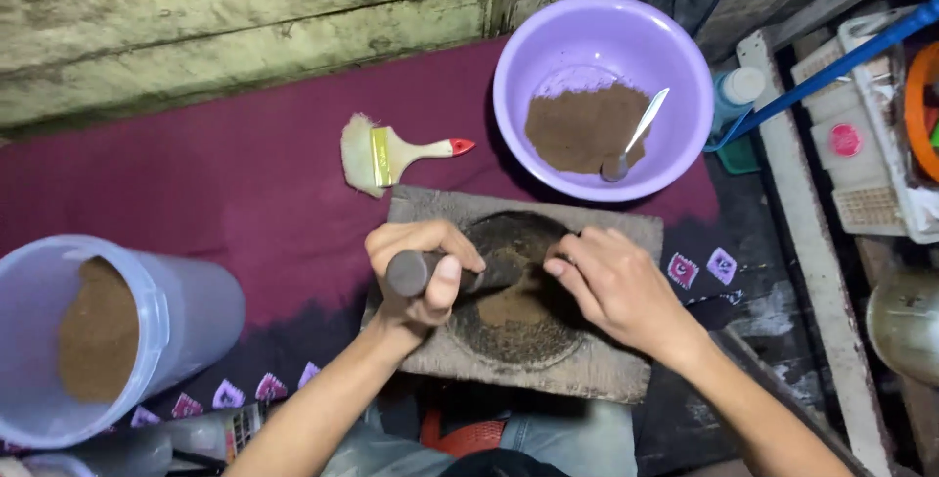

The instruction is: Grinding grains into a fine powder using a traditional stone mortar and pestle and transferring the result to a bowl.

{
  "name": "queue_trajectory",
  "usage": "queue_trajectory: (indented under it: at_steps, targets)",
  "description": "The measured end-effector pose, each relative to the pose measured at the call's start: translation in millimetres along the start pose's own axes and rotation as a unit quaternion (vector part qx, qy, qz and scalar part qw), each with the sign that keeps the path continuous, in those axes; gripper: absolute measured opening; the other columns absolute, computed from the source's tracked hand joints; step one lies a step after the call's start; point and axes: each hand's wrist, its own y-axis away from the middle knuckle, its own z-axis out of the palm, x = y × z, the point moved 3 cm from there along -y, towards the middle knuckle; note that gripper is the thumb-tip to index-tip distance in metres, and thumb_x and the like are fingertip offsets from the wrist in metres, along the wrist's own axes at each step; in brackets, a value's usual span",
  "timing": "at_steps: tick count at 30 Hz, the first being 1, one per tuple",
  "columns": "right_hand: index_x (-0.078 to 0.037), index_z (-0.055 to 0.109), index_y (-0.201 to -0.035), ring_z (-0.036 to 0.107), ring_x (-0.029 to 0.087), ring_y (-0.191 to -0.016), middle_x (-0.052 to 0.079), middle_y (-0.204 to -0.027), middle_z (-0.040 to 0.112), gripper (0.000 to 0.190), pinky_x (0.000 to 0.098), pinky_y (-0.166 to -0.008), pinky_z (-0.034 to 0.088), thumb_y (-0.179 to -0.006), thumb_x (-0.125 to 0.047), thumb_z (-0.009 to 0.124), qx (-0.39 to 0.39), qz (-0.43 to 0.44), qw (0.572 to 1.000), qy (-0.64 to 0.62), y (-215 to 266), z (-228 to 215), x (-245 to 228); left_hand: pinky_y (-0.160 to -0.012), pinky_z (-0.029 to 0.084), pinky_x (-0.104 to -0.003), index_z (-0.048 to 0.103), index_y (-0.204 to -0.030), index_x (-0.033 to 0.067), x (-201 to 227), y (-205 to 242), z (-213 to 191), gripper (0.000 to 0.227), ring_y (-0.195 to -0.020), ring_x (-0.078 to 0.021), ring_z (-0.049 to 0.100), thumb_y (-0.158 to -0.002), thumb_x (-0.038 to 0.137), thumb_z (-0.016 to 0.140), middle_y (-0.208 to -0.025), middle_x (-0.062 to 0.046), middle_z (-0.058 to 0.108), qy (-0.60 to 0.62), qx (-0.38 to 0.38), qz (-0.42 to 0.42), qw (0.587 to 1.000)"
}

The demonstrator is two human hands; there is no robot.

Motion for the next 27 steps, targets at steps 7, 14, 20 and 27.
queue_trajectory:
  at_steps: [7,14,20,27]
  targets:
    - [-0.009,0.063,-0.094,0.063,0.032,-0.068,0.012,-0.064,0.057,0.025,0.0402,-0.065,0.052,-0.107,-0.028,0.052,0.029,0.021,0.999,0.000,-4.2,-5.7,-2.8,-0.046,0.053,-0.027,0.061,-0.059,0.0143,11.0,-2.6,6.4,0.047,-0.043,-0.0199,0.063,-0.096,0.044,0.053,-0.051,0.002,0.063,-0.011,-0.026,0.043,0.999]
    - [-0.011,0.062,-0.090,0.064,0.030,-0.065,0.009,-0.061,0.056,0.030,0.0383,-0.065,0.052,-0.109,-0.030,0.047,0.031,0.025,0.999,-0.030,-9.0,-9.0,-3.1,-0.044,0.050,-0.026,0.061,-0.059,0.0181,-3.1,3.4,4.5,0.048,-0.041,-0.0176,0.059,-0.096,0.046,0.052,-0.050,0.005,0.062,-0.068,0.012,0.065,0.996]
    - [-0.011,0.064,-0.092,0.065,0.030,-0.068,0.012,-0.063,0.060,0.029,0.0391,-0.065,0.053,-0.107,-0.030,0.049,0.033,-0.008,0.999,0.016,-7.1,-3.1,0.8,-0.042,0.049,-0.026,0.060,-0.059,0.0183,5.0,0.9,10.5,0.038,-0.037,-0.0185,0.053,-0.092,0.036,0.055,-0.049,0.003,0.059,-0.068,0.035,0.093,0.993]
    - [-0.013,0.061,-0.086,0.063,0.025,-0.071,0.007,-0.063,0.060,0.036,0.0341,-0.067,0.051,-0.109,-0.035,0.043,0.003,-0.009,0.998,0.057,-7.9,1.8,4.5,-0.041,0.048,-0.026,0.058,-0.056,0.0139,-6.5,-3.6,17.8,0.035,-0.038,-0.0185,0.058,-0.088,0.025,0.065,-0.047,0.001,0.060,0.007,0.021,0.112,0.993]
